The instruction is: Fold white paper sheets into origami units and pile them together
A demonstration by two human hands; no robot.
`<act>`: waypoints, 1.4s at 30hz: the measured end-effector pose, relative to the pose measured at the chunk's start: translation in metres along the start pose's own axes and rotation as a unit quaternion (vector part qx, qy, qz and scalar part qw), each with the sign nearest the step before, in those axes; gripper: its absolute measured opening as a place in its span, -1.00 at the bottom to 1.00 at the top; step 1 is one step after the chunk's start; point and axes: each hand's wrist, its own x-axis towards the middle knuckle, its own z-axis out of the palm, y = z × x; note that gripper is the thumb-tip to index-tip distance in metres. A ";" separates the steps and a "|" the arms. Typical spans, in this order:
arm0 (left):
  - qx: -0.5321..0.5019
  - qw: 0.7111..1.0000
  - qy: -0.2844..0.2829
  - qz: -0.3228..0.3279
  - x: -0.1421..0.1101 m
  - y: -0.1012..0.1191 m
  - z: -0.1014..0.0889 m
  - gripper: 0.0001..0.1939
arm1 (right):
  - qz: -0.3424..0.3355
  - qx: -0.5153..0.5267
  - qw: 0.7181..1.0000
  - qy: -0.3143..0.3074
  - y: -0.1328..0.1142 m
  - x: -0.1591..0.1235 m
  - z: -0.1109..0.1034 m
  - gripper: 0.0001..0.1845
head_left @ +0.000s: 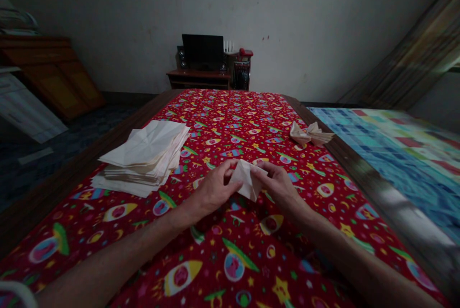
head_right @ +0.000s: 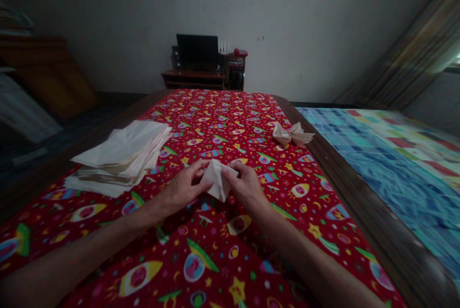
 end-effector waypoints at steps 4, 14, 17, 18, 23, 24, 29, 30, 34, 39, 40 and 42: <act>0.173 0.983 0.060 0.004 0.001 -0.004 -0.007 -0.58 | -0.058 -0.260 0.964 -0.024 0.004 -0.002 -0.003 -0.75; 0.331 0.917 -0.032 0.220 -0.009 -0.020 -0.021 -0.67 | -0.264 -0.420 0.867 -0.043 0.021 -0.014 -0.001 -0.85; 0.325 0.921 -0.061 0.207 -0.007 -0.016 -0.022 -0.78 | -0.284 -0.399 0.866 -0.103 0.019 -0.017 0.000 -0.77; 0.322 0.924 -0.064 0.198 -0.005 -0.014 -0.022 -0.83 | -0.286 -0.392 0.868 -0.107 0.019 -0.018 0.000 -0.75; 0.297 0.933 -0.091 0.181 0.002 -0.009 -0.023 -0.92 | -0.287 -0.384 0.872 -0.103 0.019 -0.020 0.000 -0.73; 0.294 0.933 -0.099 0.184 0.003 -0.009 -0.023 -0.91 | -0.289 -0.381 0.871 -0.107 0.019 -0.021 0.000 -0.74; 0.281 0.935 -0.113 0.185 0.005 -0.011 -0.023 -0.92 | -0.295 -0.376 0.870 -0.118 0.018 -0.023 -0.001 -0.74; 0.277 0.936 -0.114 0.186 0.005 -0.011 -0.023 -0.92 | -0.293 -0.377 0.871 -0.117 0.018 -0.023 -0.001 -0.73; 0.244 0.948 -0.097 0.179 0.006 -0.012 -0.022 -0.94 | -0.283 -0.380 0.872 -0.119 0.014 -0.023 0.000 -0.74; 0.189 0.963 -0.081 0.173 0.007 -0.017 -0.024 -0.90 | -0.288 -0.386 0.868 -0.122 0.017 -0.022 -0.001 -0.77; 0.186 0.963 -0.081 0.176 0.008 -0.018 -0.025 -0.90 | -0.292 -0.388 0.866 -0.119 0.019 -0.022 -0.001 -0.77; 0.187 0.962 -0.088 0.181 0.008 -0.019 -0.026 -0.91 | -0.304 -0.390 0.862 -0.111 0.022 -0.022 -0.001 -0.78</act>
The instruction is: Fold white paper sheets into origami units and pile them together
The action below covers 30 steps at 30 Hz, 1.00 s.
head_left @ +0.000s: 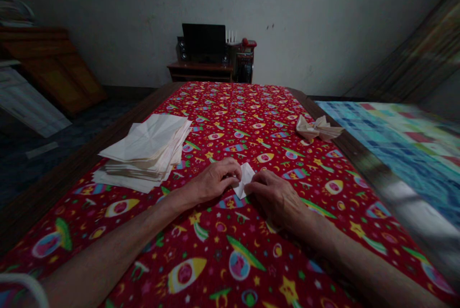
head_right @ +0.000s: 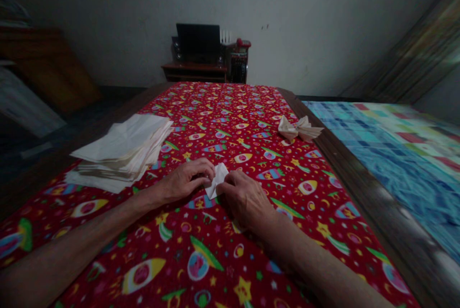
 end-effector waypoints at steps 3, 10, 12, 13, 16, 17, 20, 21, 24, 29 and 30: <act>0.029 0.999 -0.019 0.006 0.000 0.000 -0.001 -0.91 | -0.004 -0.001 1.000 0.006 -0.001 0.000 0.000 -0.76; 0.106 0.993 -0.053 0.001 0.000 0.004 -0.001 -0.94 | 0.000 0.009 1.000 -0.007 -0.004 0.001 -0.004 -0.72; 0.115 0.991 -0.063 0.005 0.001 0.006 -0.001 -0.96 | -0.003 0.014 1.000 -0.005 -0.003 0.000 -0.003 -0.73; 0.114 0.991 -0.064 0.009 0.001 0.007 -0.002 -0.94 | -0.004 0.018 1.000 -0.003 -0.002 -0.001 -0.003 -0.74; 0.102 0.992 -0.066 0.019 0.002 0.007 -0.003 -0.87 | -0.009 0.023 1.000 0.003 -0.001 -0.001 -0.001 -0.75; 0.099 0.992 -0.069 0.020 0.003 0.007 -0.004 -0.87 | -0.009 0.023 1.000 0.004 -0.001 -0.001 -0.001 -0.75; 0.100 0.992 -0.076 0.019 0.003 0.005 -0.003 -0.91 | -0.008 0.019 1.000 0.003 -0.001 -0.001 0.000 -0.74; 0.104 0.992 -0.073 0.018 0.004 0.004 -0.003 -0.91 | -0.007 0.019 1.000 0.002 -0.001 0.000 -0.001 -0.74; 0.120 0.991 -0.061 0.015 0.004 0.002 -0.001 -0.91 | -0.003 0.020 1.000 -0.004 -0.002 0.001 -0.001 -0.75; 0.142 0.988 -0.057 0.017 0.007 0.002 0.001 -0.93 | 0.001 0.019 1.000 -0.007 -0.004 0.001 -0.002 -0.76; 0.149 0.987 -0.056 0.017 0.007 0.003 0.002 -0.93 | 0.000 0.021 1.000 -0.006 -0.004 0.001 -0.002 -0.76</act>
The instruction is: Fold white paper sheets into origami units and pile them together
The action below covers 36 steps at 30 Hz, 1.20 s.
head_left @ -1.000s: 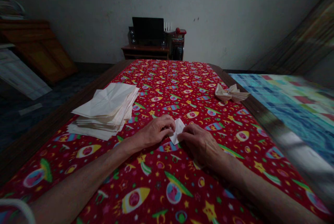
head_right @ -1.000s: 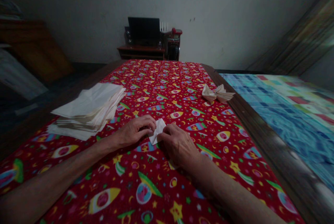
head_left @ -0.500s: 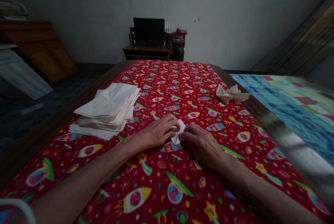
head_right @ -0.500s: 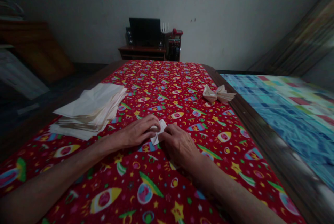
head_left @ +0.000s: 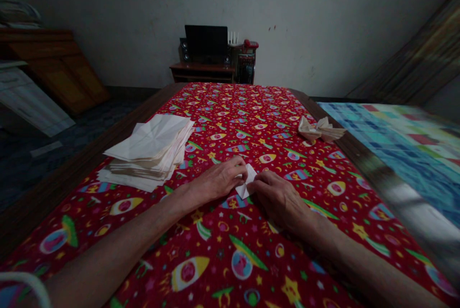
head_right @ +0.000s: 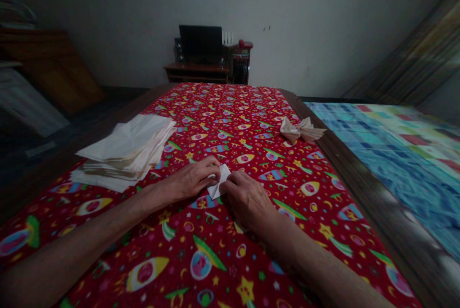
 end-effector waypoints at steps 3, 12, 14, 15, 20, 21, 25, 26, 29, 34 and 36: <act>0.026 1.000 -0.005 -0.003 0.001 0.002 0.000 -0.94 | 0.000 0.000 1.000 0.004 0.000 0.000 0.000 -0.76; -0.007 1.000 -0.007 -0.003 -0.001 0.000 -0.003 -0.93 | 0.002 -0.012 1.000 0.018 0.002 -0.002 0.002 -0.76; -0.016 1.000 -0.010 -0.007 -0.001 0.000 -0.005 -0.92 | 0.003 -0.015 1.000 0.022 0.001 -0.002 0.003 -0.76; -0.018 1.000 -0.011 -0.010 -0.001 0.000 -0.005 -0.91 | 0.001 -0.016 1.000 0.021 0.001 -0.002 0.003 -0.76; -0.030 0.999 -0.006 -0.012 -0.002 -0.002 -0.005 -0.94 | 0.028 -0.014 0.999 0.012 0.001 -0.002 0.004 -0.77; -0.031 0.999 -0.003 -0.012 -0.003 -0.003 -0.005 -0.94 | 0.040 -0.014 0.999 0.014 0.000 -0.002 0.004 -0.78; -0.034 0.999 0.008 -0.011 -0.006 -0.006 -0.003 -0.94 | 0.078 0.010 0.997 0.013 -0.001 0.002 0.003 -0.81; -0.036 0.999 0.008 -0.011 -0.007 -0.006 -0.003 -0.93 | 0.084 0.022 0.996 0.009 -0.002 0.003 0.002 -0.82; -0.037 0.999 0.010 -0.007 -0.008 -0.005 -0.003 -0.93 | 0.096 0.051 0.994 0.001 -0.002 0.008 0.000 -0.84; -0.018 1.000 0.002 -0.002 -0.013 0.001 -0.004 -0.95 | 0.086 0.040 0.995 0.007 -0.001 0.010 -0.001 -0.87; -0.013 1.000 -0.001 -0.002 -0.015 0.002 -0.005 -0.95 | 0.064 0.031 0.997 0.016 -0.001 0.008 0.000 -0.86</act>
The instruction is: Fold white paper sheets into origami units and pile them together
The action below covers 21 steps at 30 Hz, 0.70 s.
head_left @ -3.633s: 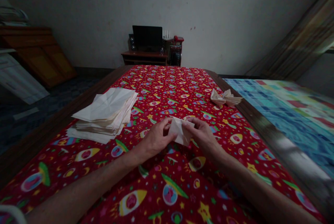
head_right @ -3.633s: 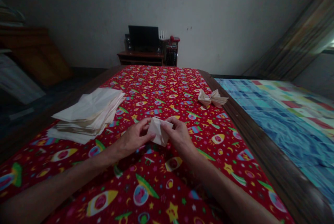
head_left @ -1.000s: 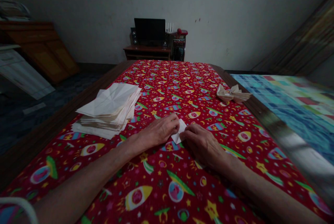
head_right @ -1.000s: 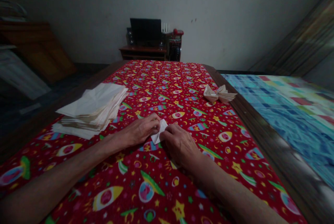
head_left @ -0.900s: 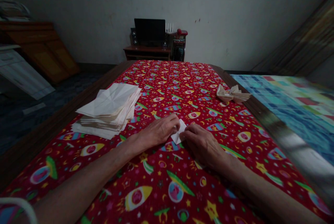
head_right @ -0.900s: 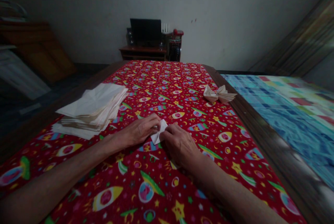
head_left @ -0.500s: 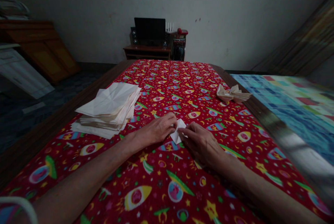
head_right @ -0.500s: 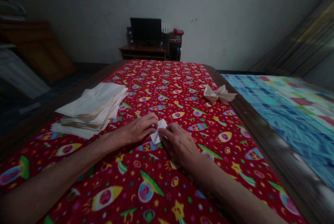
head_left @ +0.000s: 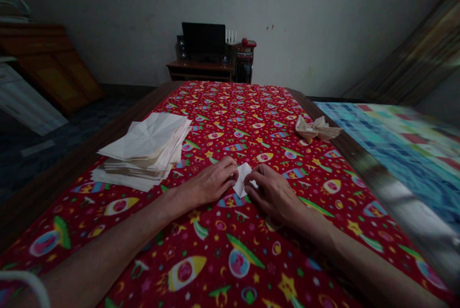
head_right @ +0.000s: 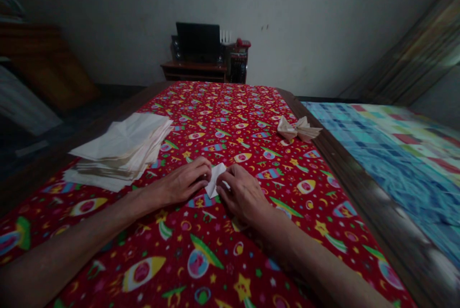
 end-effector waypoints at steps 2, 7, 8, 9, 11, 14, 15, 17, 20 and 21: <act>0.004 1.000 -0.001 -0.002 -0.002 0.000 0.000 -0.92 | -0.031 -0.010 0.999 0.007 0.001 -0.003 0.001 -0.84; -0.001 1.000 0.002 0.002 -0.003 -0.003 0.001 -0.87 | -0.072 -0.048 0.996 0.002 0.002 -0.007 0.004 -0.76; -0.003 1.000 0.003 0.001 -0.003 -0.003 0.002 -0.86 | -0.073 -0.050 0.996 0.007 0.002 -0.006 0.004 -0.75; -0.006 1.000 0.004 0.000 -0.003 -0.003 0.002 -0.85 | -0.071 -0.046 0.996 0.010 0.001 -0.006 0.004 -0.74; -0.012 1.000 0.010 -0.004 -0.003 -0.002 0.002 -0.83 | -0.058 -0.024 0.998 0.012 0.000 -0.005 0.003 -0.73; -0.025 0.999 0.027 -0.021 -0.003 -0.002 0.001 -0.82 | -0.038 0.004 0.999 0.000 -0.002 -0.002 -0.001 -0.78; -0.031 0.999 0.033 -0.030 -0.003 -0.001 0.001 -0.86 | -0.035 0.005 0.999 -0.003 -0.003 -0.002 -0.002 -0.79; -0.042 0.997 0.038 -0.047 -0.003 0.000 0.002 -0.97 | -0.032 0.000 0.999 -0.004 -0.003 -0.001 -0.002 -0.80; -0.050 0.996 0.035 -0.059 -0.003 0.005 0.003 -0.74 | -0.025 -0.004 1.000 -0.001 -0.003 -0.001 0.000 -0.81; -0.049 0.996 0.033 -0.060 -0.002 0.007 0.003 -0.72 | -0.024 -0.002 1.000 0.000 -0.003 -0.001 0.000 -0.81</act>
